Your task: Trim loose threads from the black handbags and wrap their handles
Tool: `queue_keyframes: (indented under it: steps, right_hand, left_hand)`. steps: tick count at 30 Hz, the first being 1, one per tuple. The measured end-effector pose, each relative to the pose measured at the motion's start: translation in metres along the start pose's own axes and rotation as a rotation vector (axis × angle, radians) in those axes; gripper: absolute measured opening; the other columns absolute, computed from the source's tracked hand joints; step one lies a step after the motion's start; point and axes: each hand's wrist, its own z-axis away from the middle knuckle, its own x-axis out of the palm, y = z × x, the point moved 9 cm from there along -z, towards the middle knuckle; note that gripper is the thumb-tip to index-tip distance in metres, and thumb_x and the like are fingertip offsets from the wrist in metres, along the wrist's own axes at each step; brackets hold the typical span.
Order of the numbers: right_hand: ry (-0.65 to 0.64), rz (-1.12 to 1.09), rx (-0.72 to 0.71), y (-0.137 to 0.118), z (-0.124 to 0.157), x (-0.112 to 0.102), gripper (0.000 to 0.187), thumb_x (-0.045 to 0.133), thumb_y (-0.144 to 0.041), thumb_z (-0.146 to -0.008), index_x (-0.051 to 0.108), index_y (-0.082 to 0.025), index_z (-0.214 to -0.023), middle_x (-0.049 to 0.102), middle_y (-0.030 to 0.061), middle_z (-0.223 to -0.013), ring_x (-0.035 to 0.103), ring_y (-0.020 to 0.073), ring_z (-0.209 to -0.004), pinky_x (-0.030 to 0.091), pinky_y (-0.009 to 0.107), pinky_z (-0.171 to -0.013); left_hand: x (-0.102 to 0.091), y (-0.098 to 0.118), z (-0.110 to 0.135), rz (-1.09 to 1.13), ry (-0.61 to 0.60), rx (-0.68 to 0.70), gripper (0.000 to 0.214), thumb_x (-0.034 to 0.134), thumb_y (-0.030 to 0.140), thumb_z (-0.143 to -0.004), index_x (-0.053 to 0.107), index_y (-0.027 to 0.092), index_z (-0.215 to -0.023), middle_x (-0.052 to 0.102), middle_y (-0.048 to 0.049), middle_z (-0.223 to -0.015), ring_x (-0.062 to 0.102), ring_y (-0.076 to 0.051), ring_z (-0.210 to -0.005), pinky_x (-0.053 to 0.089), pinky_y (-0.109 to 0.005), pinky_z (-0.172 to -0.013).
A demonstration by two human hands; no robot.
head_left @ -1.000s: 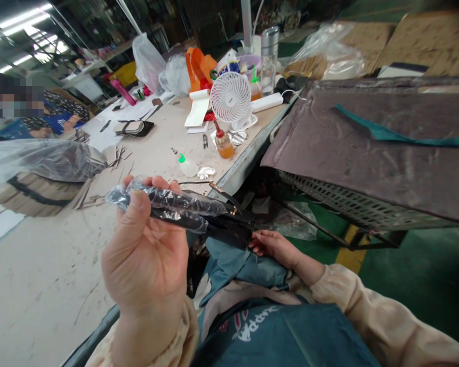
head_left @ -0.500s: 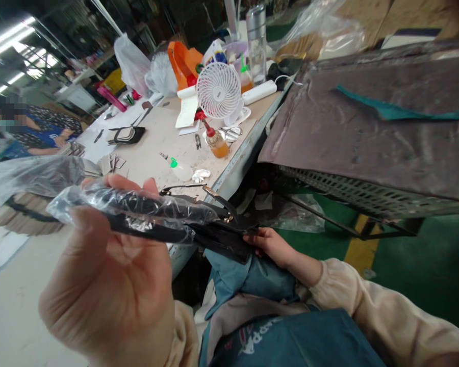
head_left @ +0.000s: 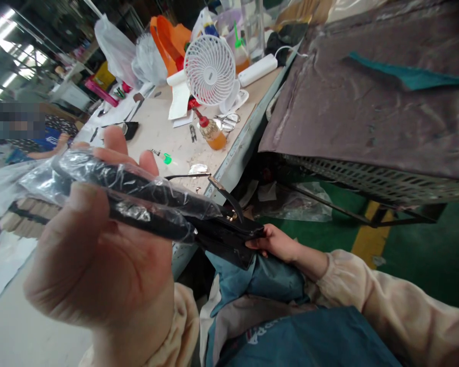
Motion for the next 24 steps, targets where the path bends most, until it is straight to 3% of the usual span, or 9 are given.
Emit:
queue_keyframes:
  steps: [3,8,12,14,17,20,22,24]
  right_hand:
    - [-0.032,-0.061,0.035,0.006,0.001,-0.001,0.036,0.073,-0.046,-0.060,0.057,-0.014,-0.058,0.052,-0.0045,-0.045,0.041,0.0045,-0.036,0.033,0.017,-0.037]
    - [-0.111,-0.361,0.202,0.023,0.002,-0.002,0.047,0.058,-0.059,-0.072,0.061,-0.012,-0.065,0.061,0.0035,-0.051,0.057,0.0111,-0.045,0.044,0.019,-0.043]
    - [-0.122,-0.475,0.263,0.029,0.002,-0.003,0.043,0.052,-0.053,-0.078,0.060,-0.013,-0.066,0.061,0.0033,-0.052,0.059,0.0116,-0.046,0.046,0.019,-0.044]
    - [-0.119,-0.465,0.276,0.030,0.001,-0.003,0.043,0.051,-0.053,-0.079,0.060,-0.013,-0.066,0.060,0.0032,-0.051,0.058,0.0112,-0.046,0.046,0.019,-0.043]
    - [-0.028,-0.377,0.227,0.025,-0.003,-0.006,0.048,0.049,-0.059,-0.078,0.060,-0.014,-0.064,0.056,0.0013,-0.047,0.052,0.0094,-0.039,0.039,0.017,-0.035]
    - [0.161,-0.244,0.146,0.014,-0.010,-0.015,0.044,0.060,-0.057,-0.071,0.061,-0.013,-0.063,0.054,-0.0010,-0.043,0.045,0.0075,-0.035,0.033,0.018,-0.031]
    - [0.236,-0.250,0.083,0.005,-0.014,-0.015,0.034,0.072,-0.045,-0.064,0.065,-0.013,-0.072,0.063,0.0002,-0.055,0.053,0.0093,-0.045,0.043,0.020,-0.042]
    - [0.216,-0.303,0.016,-0.003,-0.018,-0.010,0.034,0.078,-0.034,-0.058,0.068,-0.015,-0.083,0.069,0.0016,-0.074,0.061,0.0131,-0.064,0.050,0.024,-0.061]
  left_hand:
    - [-0.001,-0.001,-0.003,-0.015,0.077,0.003,0.027,0.033,0.004,-0.091,0.057,0.016,-0.090,0.066,0.0052,-0.092,0.045,-0.009,-0.121,0.041,-0.027,-0.105]
    - [-0.008,-0.005,-0.014,-0.048,0.116,0.000,0.024,0.038,0.003,-0.089,0.056,0.018,-0.093,0.063,0.0071,-0.106,0.042,-0.008,-0.124,0.043,-0.024,-0.105]
    - [-0.009,-0.008,-0.020,-0.116,0.097,0.006,0.024,0.036,0.004,-0.090,0.055,0.018,-0.092,0.062,0.0095,-0.109,0.033,-0.009,-0.129,0.040,-0.024,-0.108]
    - [-0.009,-0.008,-0.019,-0.167,0.092,0.018,0.027,0.034,0.003,-0.090,0.055,0.019,-0.091,0.061,0.0121,-0.111,0.030,-0.011,-0.130,0.038,-0.029,-0.109]
    - [-0.006,-0.007,-0.014,-0.185,0.078,0.019,0.032,0.031,0.002,-0.091,0.057,0.021,-0.092,0.059,0.0151,-0.114,0.027,-0.012,-0.131,0.037,-0.035,-0.109]
    - [-0.003,-0.007,-0.007,-0.089,0.077,-0.002,0.029,0.033,0.004,-0.091,0.058,0.019,-0.091,0.060,0.0116,-0.110,0.026,-0.007,-0.132,0.036,-0.028,-0.109]
    - [-0.006,-0.006,-0.003,-0.045,0.122,0.016,0.020,0.041,0.009,-0.088,0.058,0.018,-0.087,0.061,0.0097,-0.109,0.025,-0.005,-0.132,0.037,-0.023,-0.107]
    - [-0.012,-0.004,-0.001,-0.044,0.169,0.039,0.013,0.048,0.012,-0.084,0.058,0.019,-0.081,0.061,0.0102,-0.111,0.022,-0.004,-0.133,0.037,-0.020,-0.105]
